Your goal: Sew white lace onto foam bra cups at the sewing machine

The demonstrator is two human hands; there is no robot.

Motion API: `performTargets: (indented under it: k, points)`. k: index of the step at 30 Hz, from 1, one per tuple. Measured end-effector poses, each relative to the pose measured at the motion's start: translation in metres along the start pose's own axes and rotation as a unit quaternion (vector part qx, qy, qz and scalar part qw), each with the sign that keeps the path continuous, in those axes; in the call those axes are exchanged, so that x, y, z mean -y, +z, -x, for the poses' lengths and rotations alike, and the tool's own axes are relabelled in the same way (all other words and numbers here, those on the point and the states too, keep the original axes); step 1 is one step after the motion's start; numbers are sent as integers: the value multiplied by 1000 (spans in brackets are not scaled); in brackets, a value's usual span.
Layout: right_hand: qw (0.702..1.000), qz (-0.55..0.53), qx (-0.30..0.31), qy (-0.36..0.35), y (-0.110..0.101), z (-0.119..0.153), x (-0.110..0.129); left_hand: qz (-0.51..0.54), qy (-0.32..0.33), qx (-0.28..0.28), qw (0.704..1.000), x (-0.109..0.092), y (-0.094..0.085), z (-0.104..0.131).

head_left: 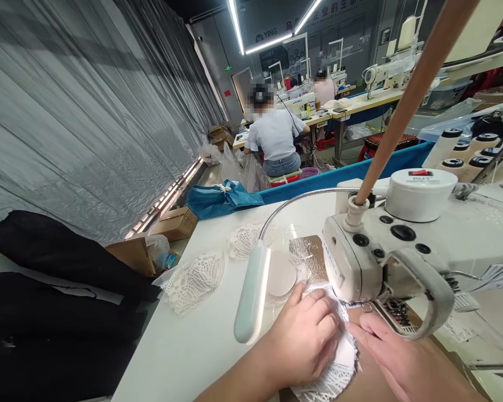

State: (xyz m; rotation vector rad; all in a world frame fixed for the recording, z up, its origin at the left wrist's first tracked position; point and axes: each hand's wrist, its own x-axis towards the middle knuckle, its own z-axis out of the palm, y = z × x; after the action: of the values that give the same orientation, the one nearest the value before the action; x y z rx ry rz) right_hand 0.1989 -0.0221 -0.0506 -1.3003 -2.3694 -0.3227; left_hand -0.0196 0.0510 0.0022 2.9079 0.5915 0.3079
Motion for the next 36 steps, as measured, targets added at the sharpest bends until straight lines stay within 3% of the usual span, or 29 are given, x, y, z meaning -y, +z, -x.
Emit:
performTargets:
  k: [4, 10, 15, 22, 36]
  points:
    - [999, -18, -12, 28, 4, 4, 5, 10, 57, 24, 998, 3, 0, -2]
    - [999, -33, 32, 12, -3, 1, 3, 27, 48, 50, 997, 8, 0, -1]
    - [999, -12, -15, 47, 3, 3, 6, 38, 45, 20, 998, 8, 3, 1]
    - [994, 91, -58, -9, 3, -5, 1, 24, 26, 12, 999, 8, 11, -1]
    - [999, 30, 22, 21, 19, 17, -7, 4, 9, -6, 1000, 11, 8, -4]
